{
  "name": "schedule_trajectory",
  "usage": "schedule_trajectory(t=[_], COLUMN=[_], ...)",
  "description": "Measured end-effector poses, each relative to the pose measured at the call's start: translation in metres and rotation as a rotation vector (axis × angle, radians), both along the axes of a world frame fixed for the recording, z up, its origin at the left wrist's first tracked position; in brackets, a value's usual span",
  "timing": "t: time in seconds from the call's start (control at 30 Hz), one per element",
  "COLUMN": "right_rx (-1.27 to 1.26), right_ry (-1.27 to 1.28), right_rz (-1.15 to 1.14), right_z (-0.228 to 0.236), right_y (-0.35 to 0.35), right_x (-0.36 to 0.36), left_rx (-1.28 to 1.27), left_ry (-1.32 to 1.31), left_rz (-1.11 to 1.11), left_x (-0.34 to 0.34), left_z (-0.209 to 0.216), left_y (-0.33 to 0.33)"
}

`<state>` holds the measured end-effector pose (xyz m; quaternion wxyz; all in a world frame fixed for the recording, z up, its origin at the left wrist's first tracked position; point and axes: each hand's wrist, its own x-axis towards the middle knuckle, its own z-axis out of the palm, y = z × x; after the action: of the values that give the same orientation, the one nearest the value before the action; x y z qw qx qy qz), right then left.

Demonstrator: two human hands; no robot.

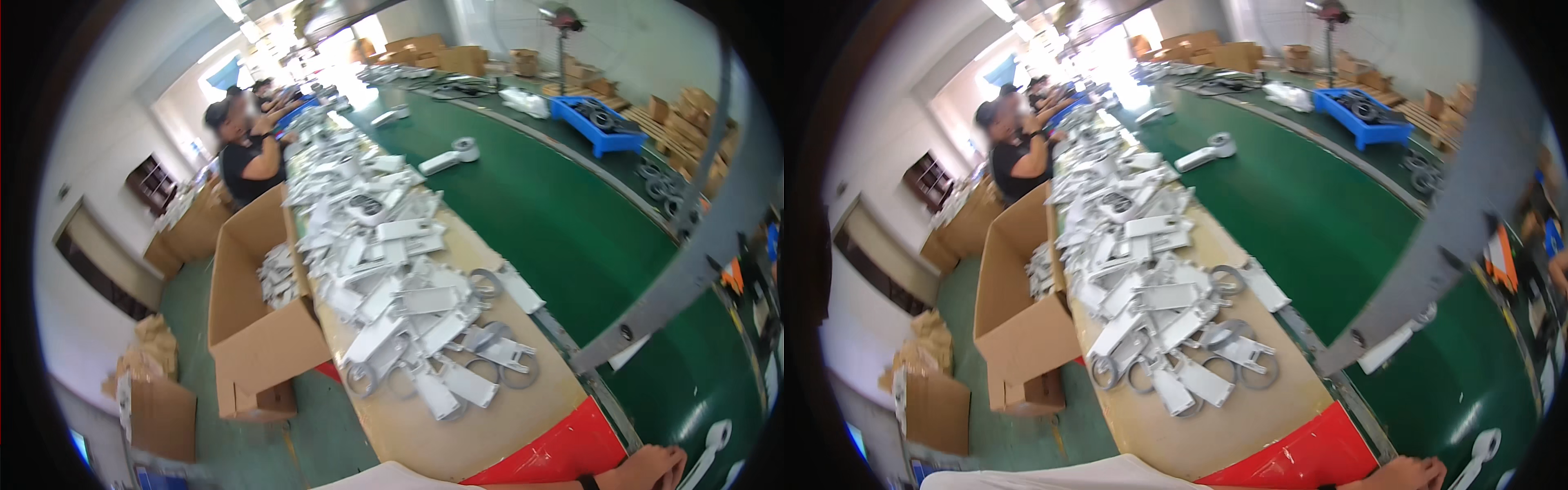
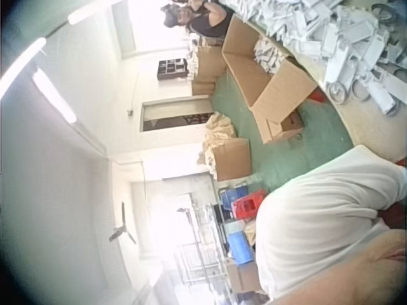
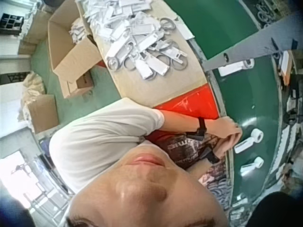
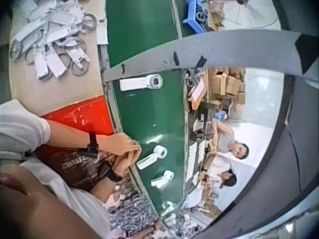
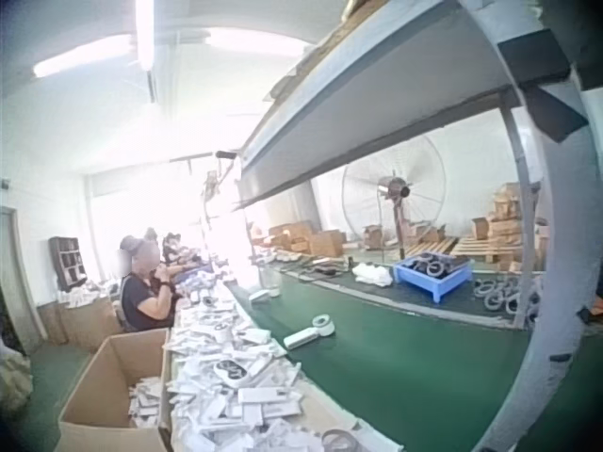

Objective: The recorder is on an assembly line assembling internal and external parts of circular plastic housings, placing circuit boards inside and attaching covers.

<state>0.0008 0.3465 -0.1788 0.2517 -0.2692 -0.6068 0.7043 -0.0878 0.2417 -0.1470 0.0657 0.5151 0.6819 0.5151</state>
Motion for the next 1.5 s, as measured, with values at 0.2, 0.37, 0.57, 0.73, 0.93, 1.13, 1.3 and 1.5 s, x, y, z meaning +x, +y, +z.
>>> schedule_trajectory(t=[0.2,0.37,0.57,0.73,0.93,1.13,1.3,1.5], right_rx=[0.106,0.160,0.246,0.288,0.313,0.307,0.272,0.227], right_ry=[-0.025,-0.051,-0.055,-0.054,-0.057,-0.075,-0.100,-0.111], right_rz=[0.092,0.180,0.223,0.192,0.144,0.101,0.080,0.102], right_z=[0.031,0.049,0.075,0.087,0.093,0.088,0.074,0.057], right_y=[0.021,0.028,0.035,0.035,0.035,0.035,0.028,0.021], right_x=[-0.019,-0.041,-0.062,-0.053,-0.035,-0.013,0.005,0.007], left_rx=[-0.942,-0.984,-0.963,-0.702,-0.339,-0.103,-0.042,-0.038], left_ry=[1.479,1.253,1.245,0.834,0.227,-0.180,-0.138,-0.144], left_rz=[0.528,0.516,0.502,0.319,0.008,-0.192,-0.122,-0.161], left_x=[0.068,0.077,0.074,0.029,0.000,-0.007,-0.007,-0.015], left_z=[-0.019,-0.046,-0.022,0.012,0.023,0.010,0.003,0.006], left_y=[0.053,0.077,0.065,0.029,0.008,0.005,0.008,0.000])
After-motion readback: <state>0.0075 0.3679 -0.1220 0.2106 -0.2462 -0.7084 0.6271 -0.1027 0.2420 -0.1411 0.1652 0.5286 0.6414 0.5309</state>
